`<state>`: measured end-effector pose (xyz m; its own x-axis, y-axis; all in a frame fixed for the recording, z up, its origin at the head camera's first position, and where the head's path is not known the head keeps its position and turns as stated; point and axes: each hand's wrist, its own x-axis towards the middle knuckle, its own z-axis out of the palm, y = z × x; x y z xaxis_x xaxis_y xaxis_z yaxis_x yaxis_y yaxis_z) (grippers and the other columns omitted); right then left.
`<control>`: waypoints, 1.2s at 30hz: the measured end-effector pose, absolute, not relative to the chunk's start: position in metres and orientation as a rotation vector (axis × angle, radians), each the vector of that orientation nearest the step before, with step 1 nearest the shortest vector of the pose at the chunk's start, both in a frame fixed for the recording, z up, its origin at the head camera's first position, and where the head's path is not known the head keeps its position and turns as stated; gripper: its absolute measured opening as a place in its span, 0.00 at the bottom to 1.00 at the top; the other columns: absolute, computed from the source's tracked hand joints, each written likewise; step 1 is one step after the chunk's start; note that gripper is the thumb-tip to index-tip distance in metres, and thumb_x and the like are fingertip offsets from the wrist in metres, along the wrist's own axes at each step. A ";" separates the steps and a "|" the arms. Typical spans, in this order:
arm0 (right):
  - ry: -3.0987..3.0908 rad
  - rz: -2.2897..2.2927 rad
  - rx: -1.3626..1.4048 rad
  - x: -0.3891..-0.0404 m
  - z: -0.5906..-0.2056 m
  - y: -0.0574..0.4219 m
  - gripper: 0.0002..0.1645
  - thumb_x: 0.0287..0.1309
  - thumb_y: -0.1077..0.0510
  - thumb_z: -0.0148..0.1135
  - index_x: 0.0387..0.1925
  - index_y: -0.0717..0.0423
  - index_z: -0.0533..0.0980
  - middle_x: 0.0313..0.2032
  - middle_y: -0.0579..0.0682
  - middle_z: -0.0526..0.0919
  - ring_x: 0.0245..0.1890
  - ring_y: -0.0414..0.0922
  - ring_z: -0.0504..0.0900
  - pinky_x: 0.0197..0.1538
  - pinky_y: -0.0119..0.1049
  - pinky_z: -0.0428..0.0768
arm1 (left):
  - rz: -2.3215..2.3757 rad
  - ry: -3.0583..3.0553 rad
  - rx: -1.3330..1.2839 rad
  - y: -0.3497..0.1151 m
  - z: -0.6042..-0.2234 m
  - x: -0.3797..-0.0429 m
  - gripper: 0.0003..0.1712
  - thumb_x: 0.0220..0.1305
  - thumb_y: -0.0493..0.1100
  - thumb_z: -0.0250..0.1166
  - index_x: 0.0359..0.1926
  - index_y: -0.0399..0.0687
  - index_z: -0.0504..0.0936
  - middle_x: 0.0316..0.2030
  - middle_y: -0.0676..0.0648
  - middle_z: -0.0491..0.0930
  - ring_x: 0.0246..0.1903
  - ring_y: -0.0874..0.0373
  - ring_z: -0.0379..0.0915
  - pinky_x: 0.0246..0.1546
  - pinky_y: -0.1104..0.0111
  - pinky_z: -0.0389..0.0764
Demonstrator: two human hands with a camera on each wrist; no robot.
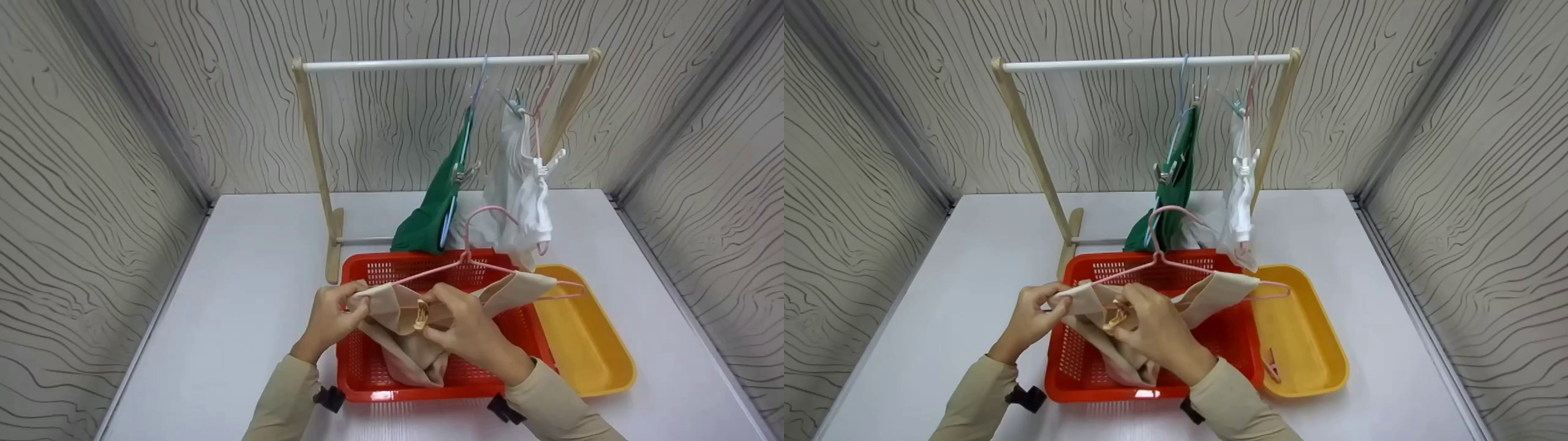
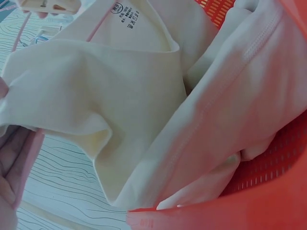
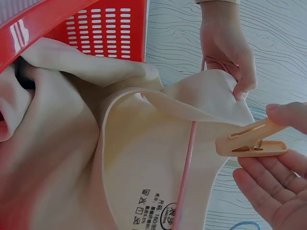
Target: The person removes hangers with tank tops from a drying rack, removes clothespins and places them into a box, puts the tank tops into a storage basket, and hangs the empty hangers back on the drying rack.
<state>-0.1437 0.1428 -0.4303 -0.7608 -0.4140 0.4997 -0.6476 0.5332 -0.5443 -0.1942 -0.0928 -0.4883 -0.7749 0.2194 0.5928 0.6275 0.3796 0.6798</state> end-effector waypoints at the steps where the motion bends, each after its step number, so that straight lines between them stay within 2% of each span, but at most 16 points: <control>1: -2.480 1.069 0.868 -0.143 -0.431 0.144 0.21 0.42 0.67 0.74 0.38 0.56 0.74 0.38 0.52 0.85 0.39 0.44 0.85 0.45 0.42 0.86 | -1.365 -2.235 -0.734 -0.093 -0.488 -0.194 0.06 0.48 0.29 0.66 0.30 0.39 0.85 0.30 0.42 0.88 0.25 0.68 0.73 0.27 0.79 0.77; 9: -2.507 1.097 0.750 -0.140 -0.442 0.161 0.19 0.41 0.67 0.74 0.35 0.57 0.74 0.36 0.50 0.85 0.38 0.44 0.84 0.44 0.42 0.86 | -1.383 -2.253 -0.727 -0.093 -0.488 -0.194 0.06 0.48 0.29 0.65 0.30 0.38 0.85 0.31 0.41 0.88 0.23 0.69 0.70 0.23 0.81 0.73; 15: -2.525 1.128 0.665 -0.138 -0.450 0.177 0.17 0.44 0.61 0.75 0.35 0.54 0.75 0.35 0.48 0.86 0.38 0.42 0.83 0.44 0.37 0.86 | -1.414 -2.277 -0.716 -0.093 -0.488 -0.193 0.06 0.50 0.29 0.65 0.31 0.38 0.85 0.32 0.42 0.88 0.25 0.67 0.74 0.25 0.79 0.77; 23: -2.461 1.095 0.576 -0.136 -0.456 0.197 0.21 0.38 0.66 0.77 0.37 0.56 0.77 0.35 0.48 0.87 0.36 0.40 0.82 0.42 0.31 0.85 | -1.387 -2.250 -0.732 -0.093 -0.488 -0.194 0.06 0.49 0.29 0.65 0.30 0.39 0.85 0.30 0.42 0.88 0.23 0.69 0.71 0.23 0.80 0.74; 28: -2.482 1.056 0.498 -0.135 -0.459 0.207 0.22 0.35 0.67 0.78 0.37 0.57 0.78 0.33 0.46 0.87 0.34 0.38 0.81 0.41 0.27 0.83 | -1.388 -2.241 -0.727 -0.093 -0.488 -0.195 0.06 0.48 0.29 0.65 0.29 0.39 0.85 0.29 0.42 0.88 0.23 0.69 0.70 0.22 0.77 0.75; 36: -2.510 1.002 0.363 -0.130 -0.465 0.221 0.21 0.34 0.68 0.78 0.31 0.54 0.76 0.30 0.41 0.86 0.35 0.33 0.80 0.44 0.24 0.81 | -1.375 -2.243 -0.727 -0.093 -0.487 -0.195 0.05 0.48 0.29 0.65 0.29 0.37 0.84 0.28 0.41 0.87 0.20 0.70 0.65 0.19 0.83 0.67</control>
<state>-0.1303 0.2213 -0.4651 -0.8812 -0.0863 0.4648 -0.3827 0.7073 -0.5944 -0.1952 -0.0934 -0.4869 -0.7803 0.2174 0.5865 0.6213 0.3777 0.6866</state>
